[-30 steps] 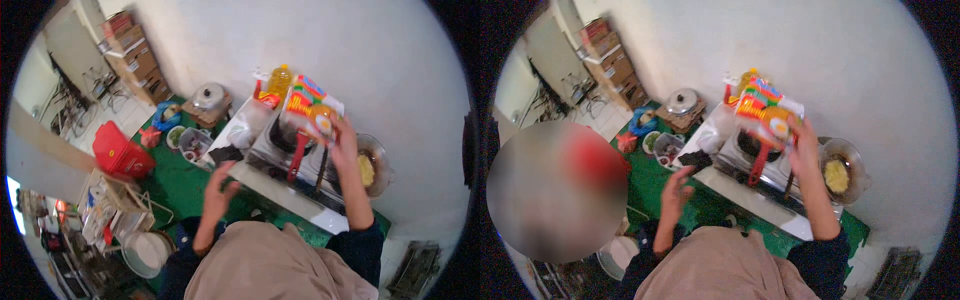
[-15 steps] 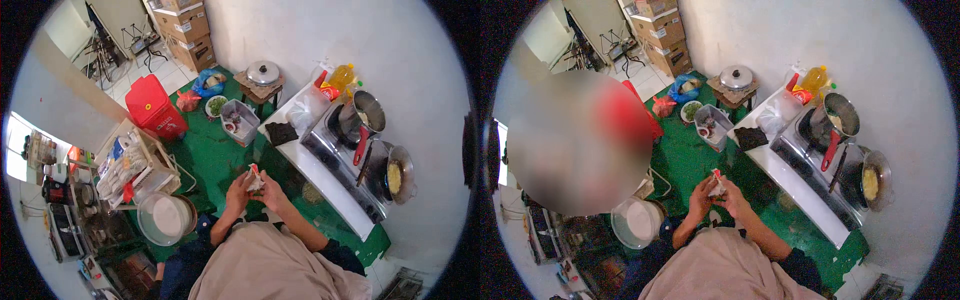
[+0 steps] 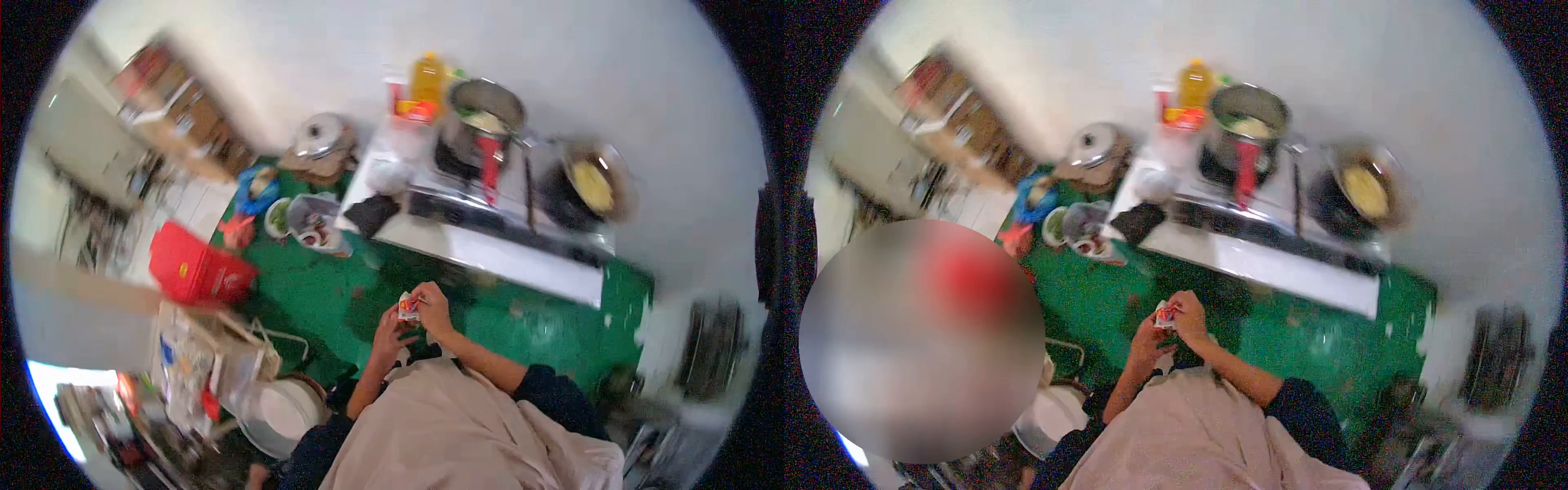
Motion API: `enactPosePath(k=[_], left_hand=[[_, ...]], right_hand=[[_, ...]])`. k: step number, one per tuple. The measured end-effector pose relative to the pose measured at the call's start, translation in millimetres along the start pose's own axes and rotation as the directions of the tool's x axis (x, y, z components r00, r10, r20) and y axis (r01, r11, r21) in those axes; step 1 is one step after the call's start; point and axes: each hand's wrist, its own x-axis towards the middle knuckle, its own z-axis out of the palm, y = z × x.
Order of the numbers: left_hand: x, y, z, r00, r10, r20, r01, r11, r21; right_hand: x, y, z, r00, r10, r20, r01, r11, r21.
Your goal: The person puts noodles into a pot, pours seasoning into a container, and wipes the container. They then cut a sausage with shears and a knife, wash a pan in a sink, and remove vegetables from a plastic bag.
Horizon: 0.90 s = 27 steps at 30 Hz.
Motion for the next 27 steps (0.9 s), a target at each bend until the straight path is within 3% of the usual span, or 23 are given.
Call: enactPosePath(k=[1, 3, 6, 8, 9, 11, 12, 14, 17, 20, 21, 24, 25, 27], left_hand=[[13, -12, 7, 0.999, -0.026, 0.019, 0.025, 0.998, 0.05], [22, -23, 28, 0.997, -0.032, 0.067, 0.019, 0.983, 0.183], [61, -61, 12, 0.953, -0.233, 0.193, 0.231, 0.972, 0.033], [55, -68, 36, 0.91, -0.387, 0.149, 0.358, 0.914, 0.192], [53, -78, 49, 0.873, -0.466, 0.147, 0.41, 0.862, 0.298], [50, -108, 66, 0.811, -0.563, 0.162, 0.454, 0.779, 0.433], [42, -124, 78, 0.777, -0.605, 0.173, 0.458, 0.733, 0.503], [24, -154, 101, 0.712, -0.678, 0.181, 0.443, 0.635, 0.633], [24, -239, 102, 0.559, -0.747, 0.36, 0.182, 0.534, 0.826], [-52, -295, 140, 0.399, -0.803, 0.443, 0.035, 0.497, 0.867], [-83, -311, 152, 0.409, -0.824, 0.392, -0.092, 0.389, 0.916], [-187, -371, 183, 0.252, -0.894, 0.371, -0.191, 0.33, 0.925], [-209, -392, 186, 0.145, -0.94, 0.31, -0.186, 0.282, 0.941], [-256, -449, 198, 0.104, -0.972, 0.211, -0.141, 0.196, 0.97]], right_hand=[[-11, 1, -16, 0.992, -0.111, -0.062, 0.1, 0.983, -0.156], [-34, 4, -40, 0.997, -0.054, -0.046, 0.049, 0.994, -0.102], [-75, 21, -58, 0.997, -0.051, -0.062, 0.043, 0.992, -0.119], [-111, 16, -74, 0.998, -0.006, -0.063, -0.004, 0.988, -0.154], [-135, 12, -78, 0.988, 0.034, -0.148, -0.061, 0.981, -0.183], [-173, 23, -80, 0.922, 0.311, -0.232, -0.346, 0.929, -0.131], [-193, 26, -83, 0.862, 0.437, -0.257, -0.47, 0.879, -0.083], [-233, 20, -94, 0.77, 0.438, -0.464, -0.519, 0.853, -0.057], [-307, 31, -101, 0.578, 0.364, -0.73, -0.498, 0.867, 0.038], [-399, 39, -116, 0.359, 0.367, -0.858, -0.486, 0.858, 0.164], [-430, 45, -116, 0.252, 0.349, -0.903, -0.49, 0.85, 0.192], [-538, 40, -128, -0.02, 0.38, -0.925, -0.524, 0.784, 0.334], [-571, 45, -127, -0.106, 0.422, -0.9, -0.529, 0.743, 0.411], [-652, 62, -129, -0.262, 0.42, -0.869, -0.521, 0.697, 0.493]])
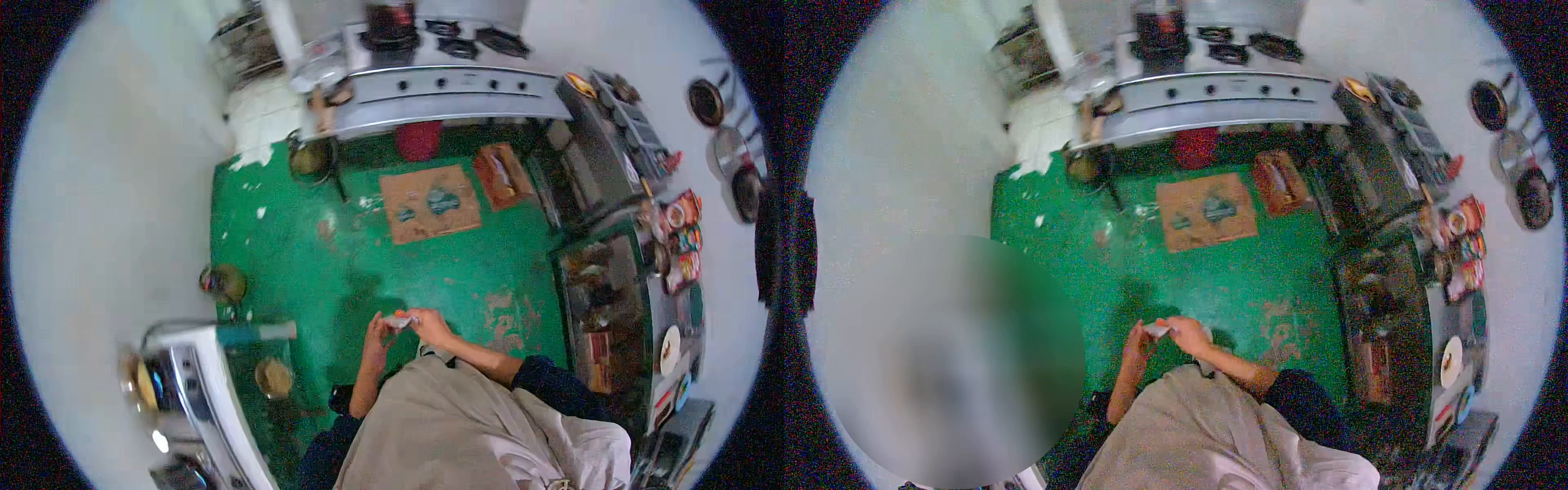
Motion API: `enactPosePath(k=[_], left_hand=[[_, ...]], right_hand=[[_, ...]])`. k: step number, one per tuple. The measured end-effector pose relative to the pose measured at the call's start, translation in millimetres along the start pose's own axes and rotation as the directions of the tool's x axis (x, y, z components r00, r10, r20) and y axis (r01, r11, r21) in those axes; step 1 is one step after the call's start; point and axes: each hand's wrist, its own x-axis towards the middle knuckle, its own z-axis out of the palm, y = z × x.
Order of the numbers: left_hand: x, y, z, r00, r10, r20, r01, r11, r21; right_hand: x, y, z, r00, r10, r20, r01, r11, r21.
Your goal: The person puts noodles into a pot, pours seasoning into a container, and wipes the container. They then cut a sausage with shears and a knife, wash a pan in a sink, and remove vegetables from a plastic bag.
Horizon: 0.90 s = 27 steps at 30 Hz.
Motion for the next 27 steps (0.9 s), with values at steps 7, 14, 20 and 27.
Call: enactPosePath(k=[7, 14, 20, 27], left_hand=[[125, 34, 75, 0.998, -0.063, -0.009, 0.064, 0.964, 0.257], [258, 4, 10, 0.952, -0.185, -0.243, 0.284, 0.827, 0.484], [357, 23, 121, 0.865, -0.309, -0.394, 0.501, 0.544, 0.673], [450, 37, 246, 0.828, -0.326, -0.455, 0.541, 0.256, 0.801]], right_hand=[[70, 229, -169, 0.686, 0.502, -0.528, -0.442, 0.863, 0.245], [162, 386, -332, 0.357, 0.606, -0.711, -0.463, 0.776, 0.429], [278, 631, -392, 0.22, 0.538, -0.814, -0.376, 0.817, 0.438], [407, 761, -443, 0.449, 0.739, -0.503, -0.532, 0.673, 0.513]])
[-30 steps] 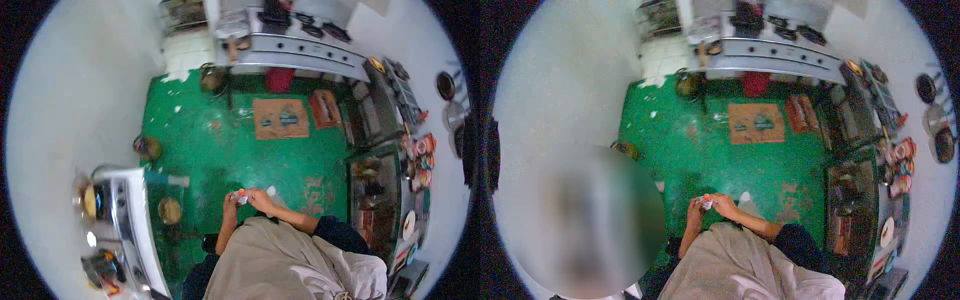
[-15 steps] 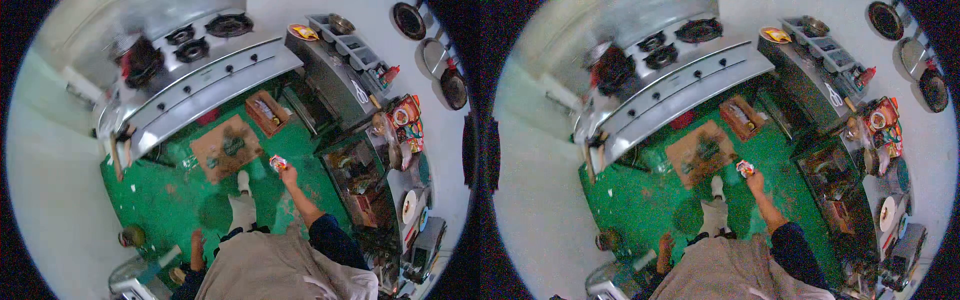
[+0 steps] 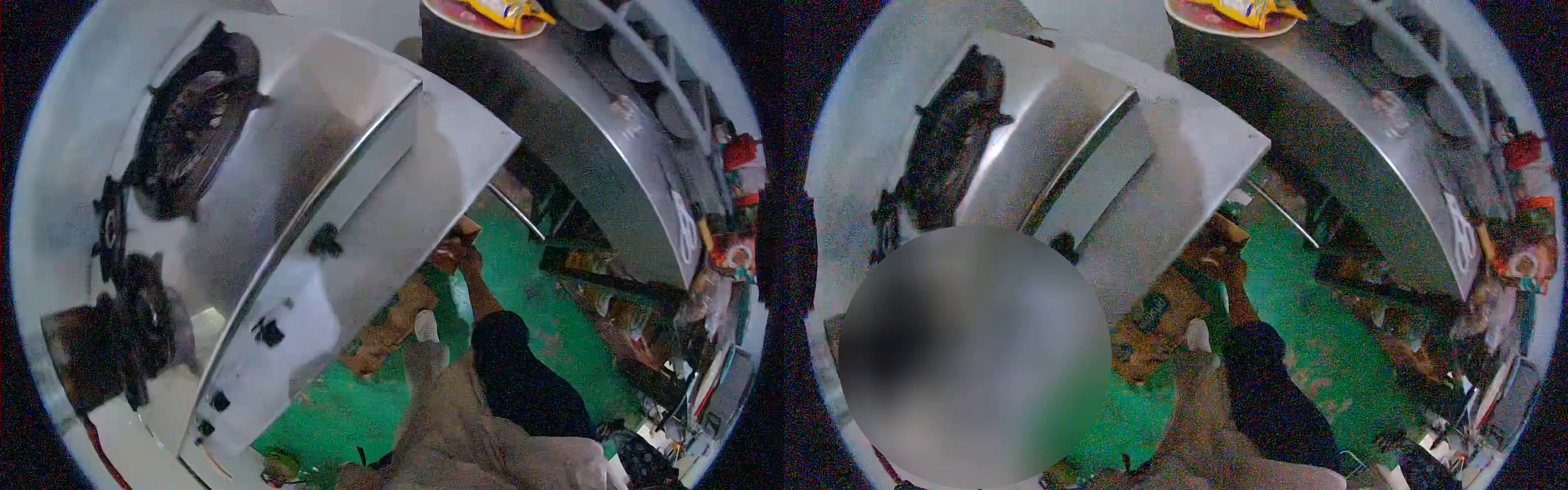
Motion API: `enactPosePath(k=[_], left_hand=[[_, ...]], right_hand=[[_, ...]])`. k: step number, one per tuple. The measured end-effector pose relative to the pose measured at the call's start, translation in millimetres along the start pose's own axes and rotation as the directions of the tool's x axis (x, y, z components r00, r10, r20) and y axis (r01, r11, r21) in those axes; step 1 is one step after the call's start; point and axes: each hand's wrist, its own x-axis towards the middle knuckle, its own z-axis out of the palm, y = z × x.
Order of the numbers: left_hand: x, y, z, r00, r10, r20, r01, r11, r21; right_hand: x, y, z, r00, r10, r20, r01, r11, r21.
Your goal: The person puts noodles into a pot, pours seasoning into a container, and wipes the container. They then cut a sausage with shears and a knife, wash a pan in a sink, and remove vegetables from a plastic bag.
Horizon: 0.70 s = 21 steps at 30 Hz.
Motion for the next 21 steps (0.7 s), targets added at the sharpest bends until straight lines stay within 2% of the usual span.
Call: enactPosePath(k=[1, 2, 3, 4, 5, 6, 7, 10, 12, 14, 16, 18, 21], left_hand=[[1, 13, 2, 1.0, -0.008, -0.002, 0.008, 1.0, 0.021], [2, 22, 2, 1.0, -0.01, -0.003, 0.01, 0.999, 0.041], [2, 28, 3, 1.0, -0.008, -0.004, 0.009, 0.998, 0.059], [7, 33, 0, 1.0, -0.006, -0.007, 0.007, 0.997, 0.079], [1, 38, 2, 1.0, -0.015, -0.005, 0.016, 0.996, 0.09], [-2, 42, 3, 1.0, -0.018, -0.008, 0.019, 0.994, 0.105], [-5, 44, 5, 1.0, -0.015, -0.011, 0.016, 0.993, 0.116], [-17, 43, 11, 1.0, 0.018, -0.011, -0.016, 0.989, 0.144], [-31, 36, 16, 0.999, 0.052, -0.013, -0.05, 0.987, 0.155], [-51, 21, 23, 0.995, 0.097, -0.03, -0.092, 0.985, 0.147], [-73, -4, 29, 0.987, 0.147, -0.07, -0.137, 0.982, 0.127], [-94, -42, 42, 0.974, 0.196, -0.116, -0.185, 0.977, 0.105], [-125, -121, 81, 0.948, 0.247, -0.201, -0.237, 0.969, 0.074]], right_hand=[[8, -16, 5, 1.0, -0.02, 0.021, 0.012, 0.94, 0.342], [14, -28, 9, 0.999, -0.044, 0.031, 0.014, 0.768, 0.64], [18, -42, 8, 0.998, -0.041, 0.048, -0.008, 0.678, 0.735], [17, -42, 9, 0.998, -0.043, 0.044, -0.006, 0.645, 0.764], [16, -34, 12, 1.0, -0.008, 0.007, 0.003, 0.849, 0.529], [15, -19, 11, 0.999, 0.026, -0.035, -0.022, 0.995, 0.093], [10, -3, 9, 0.995, 0.061, -0.083, -0.082, 0.953, -0.29], [-36, 64, -5, 0.985, -0.06, -0.161, -0.024, 0.88, -0.475], [-66, 129, -20, 0.923, -0.342, -0.175, 0.264, 0.897, -0.355], [-110, 92, -70, 0.986, -0.161, -0.048, 0.118, 0.866, -0.485], [-152, 57, -121, 0.997, 0.015, 0.07, 0.029, 0.814, -0.58], [-182, 48, -168, 0.985, 0.088, 0.146, 0.028, 0.762, -0.647], [-205, 24, -226, 0.967, 0.088, 0.238, 0.115, 0.684, -0.721]])
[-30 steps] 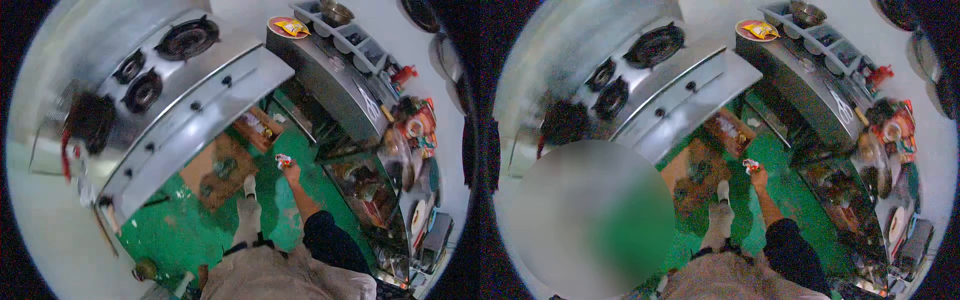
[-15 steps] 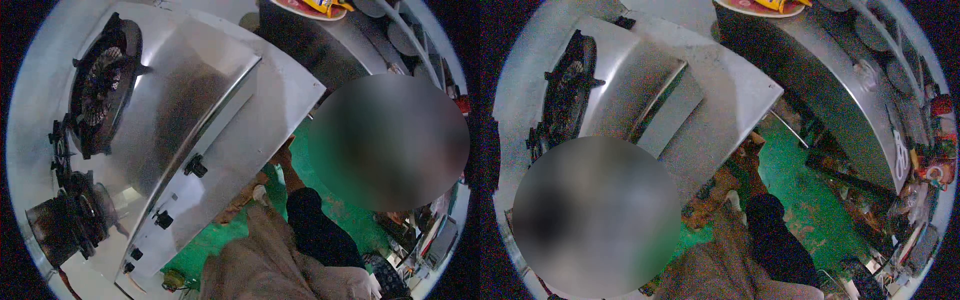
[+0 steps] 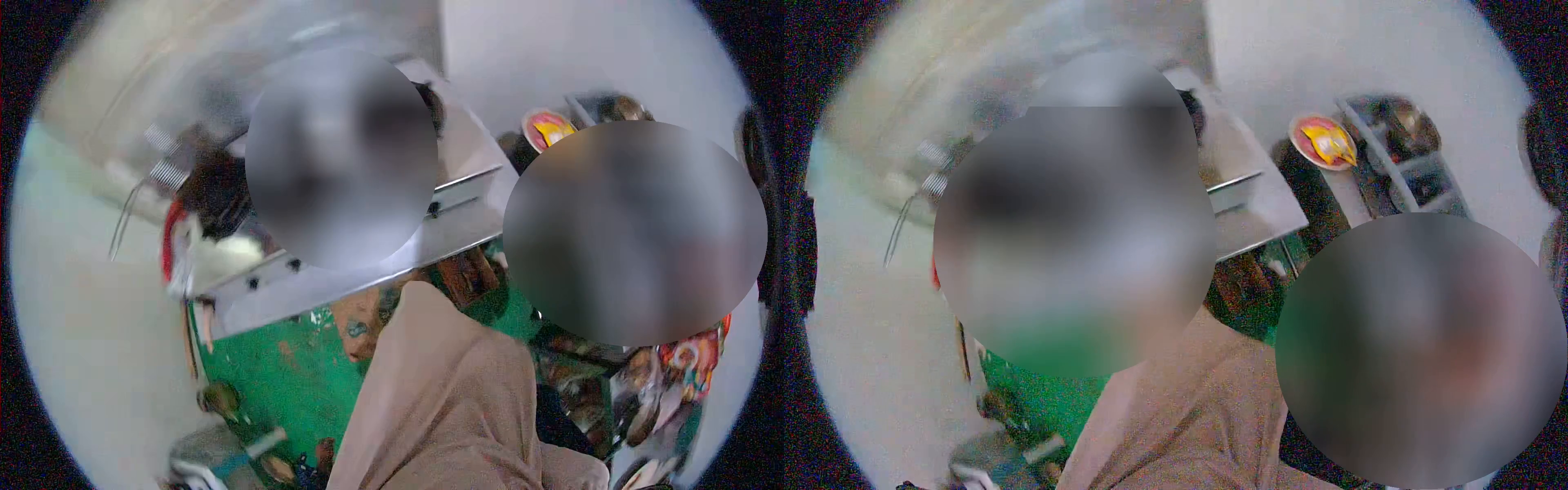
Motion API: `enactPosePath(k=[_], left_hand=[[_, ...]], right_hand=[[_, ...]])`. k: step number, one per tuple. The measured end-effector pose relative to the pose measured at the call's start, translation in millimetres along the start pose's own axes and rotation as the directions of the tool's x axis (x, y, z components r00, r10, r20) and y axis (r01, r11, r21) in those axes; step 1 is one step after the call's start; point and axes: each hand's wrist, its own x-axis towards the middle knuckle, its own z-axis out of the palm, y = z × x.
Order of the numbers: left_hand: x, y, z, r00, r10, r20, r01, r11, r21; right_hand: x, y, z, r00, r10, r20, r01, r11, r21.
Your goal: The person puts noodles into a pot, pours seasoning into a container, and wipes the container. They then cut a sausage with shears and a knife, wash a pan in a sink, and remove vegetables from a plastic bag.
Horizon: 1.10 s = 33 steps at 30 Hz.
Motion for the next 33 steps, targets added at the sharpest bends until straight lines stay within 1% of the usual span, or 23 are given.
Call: enactPosePath(k=[2, 4, 8, 11, 12, 13, 15, 17, 18, 19, 20, 21, 23, 24, 25, 26, 27, 28, 29, 30, 31, 33], left_hand=[[-38, -52, 35, 0.997, 0.02, -0.07, -0.021, 1.0, -0.013], [-80, -107, 77, 0.989, 0.047, -0.138, -0.043, 0.999, 0.033], [-159, -192, 177, 0.939, 0.169, -0.301, -0.119, 0.977, 0.177], [-207, -235, 233, 0.938, -0.058, -0.342, 0.121, 0.979, 0.164], [-221, -249, 257, 0.918, -0.124, -0.377, 0.196, 0.968, 0.158], [-232, -265, 278, 0.896, -0.176, -0.407, 0.233, 0.968, 0.095], [-246, -297, 314, 0.816, -0.253, -0.519, 0.274, 0.961, -0.039], [-259, -323, 345, 0.706, -0.4, -0.584, 0.303, 0.917, -0.26], [-267, -299, 337, 0.645, -0.615, -0.454, 0.269, 0.739, -0.618], [-285, -257, 310, 0.54, -0.789, -0.293, 0.176, 0.447, -0.877], [-283, -239, 325, 0.488, -0.775, -0.401, 0.113, 0.512, -0.851], [-284, -281, 329, 0.452, -0.738, -0.5, 0.05, 0.581, -0.812], [-287, -306, 345, 0.36, -0.736, -0.573, -0.05, 0.598, -0.8], [-294, -314, 345, 0.331, -0.773, -0.541, -0.101, 0.541, -0.835], [-309, -342, 339, 0.301, -0.803, -0.514, -0.16, 0.489, -0.858], [-323, -331, 329, 0.321, -0.847, -0.425, -0.278, 0.345, -0.897], [-344, -349, 320, 0.344, -0.875, -0.342, -0.396, 0.195, -0.897], [-362, -362, 312, 0.375, -0.889, -0.263, -0.501, 0.045, -0.864], [-381, -377, 298, 0.406, -0.898, -0.17, -0.453, -0.036, -0.891], [-401, -389, 279, 0.433, -0.898, -0.075, -0.401, -0.117, -0.909], [-411, -405, 268, 0.458, -0.889, 0.021, -0.345, -0.199, -0.917], [-418, -443, 264, 0.408, -0.912, -0.035, -0.448, -0.166, -0.879]], right_hand=[[-10, 5, -31, 0.997, -0.078, 0.007, 0.078, 0.994, -0.079], [-21, -4, -58, 0.986, -0.164, 0.032, 0.167, 0.974, -0.154], [-43, -52, -82, 0.926, -0.363, 0.103, 0.377, 0.881, -0.286], [-66, -100, -70, 0.837, -0.503, 0.213, 0.546, 0.752, -0.37], [-75, -121, -58, 0.793, -0.548, 0.266, 0.608, 0.688, -0.397], [-85, -143, -44, 0.742, -0.588, 0.322, 0.669, 0.614, -0.419], [-114, -192, -12, 0.625, -0.639, 0.449, 0.775, 0.443, -0.45], [-146, -244, 23, 0.505, -0.654, 0.564, 0.848, 0.252, -0.467], [-161, -269, 41, 0.445, -0.656, 0.61, 0.873, 0.163, -0.46], [-150, -297, 49, 0.388, -0.629, 0.673, 0.898, 0.093, -0.431], [-152, -318, 69, 0.336, -0.621, 0.708, 0.909, 0.017, -0.416], [-188, -341, 90, 0.283, -0.615, 0.736, 0.907, -0.079, -0.414], [-231, -379, 140, 0.144, -0.572, 0.808, 0.874, -0.31, -0.375], [-259, -396, 168, 0.052, -0.529, 0.847, 0.813, -0.471, -0.344], [-301, -412, 208, -0.108, -0.442, 0.89, 0.667, -0.696, -0.265], [-332, -429, 241, -0.253, -0.338, 0.906, 0.482, -0.856, -0.185], [-380, -438, 296, -0.41, -0.251, 0.877, 0.329, -0.937, -0.115], [-417, -440, 363, -0.57, -0.25, 0.783, 0.436, -0.899, 0.03], [-456, -441, 427, -0.71, -0.241, 0.661, 0.479, -0.854, 0.204], [-591, -421, 387, -0.486, -0.488, 0.725, 0.812, -0.558, 0.17], [-688, -415, 381, -0.351, -0.439, 0.827, 0.902, -0.396, 0.173], [-774, -403, 437, -0.569, -0.314, 0.76, 0.81, -0.372, 0.453]])
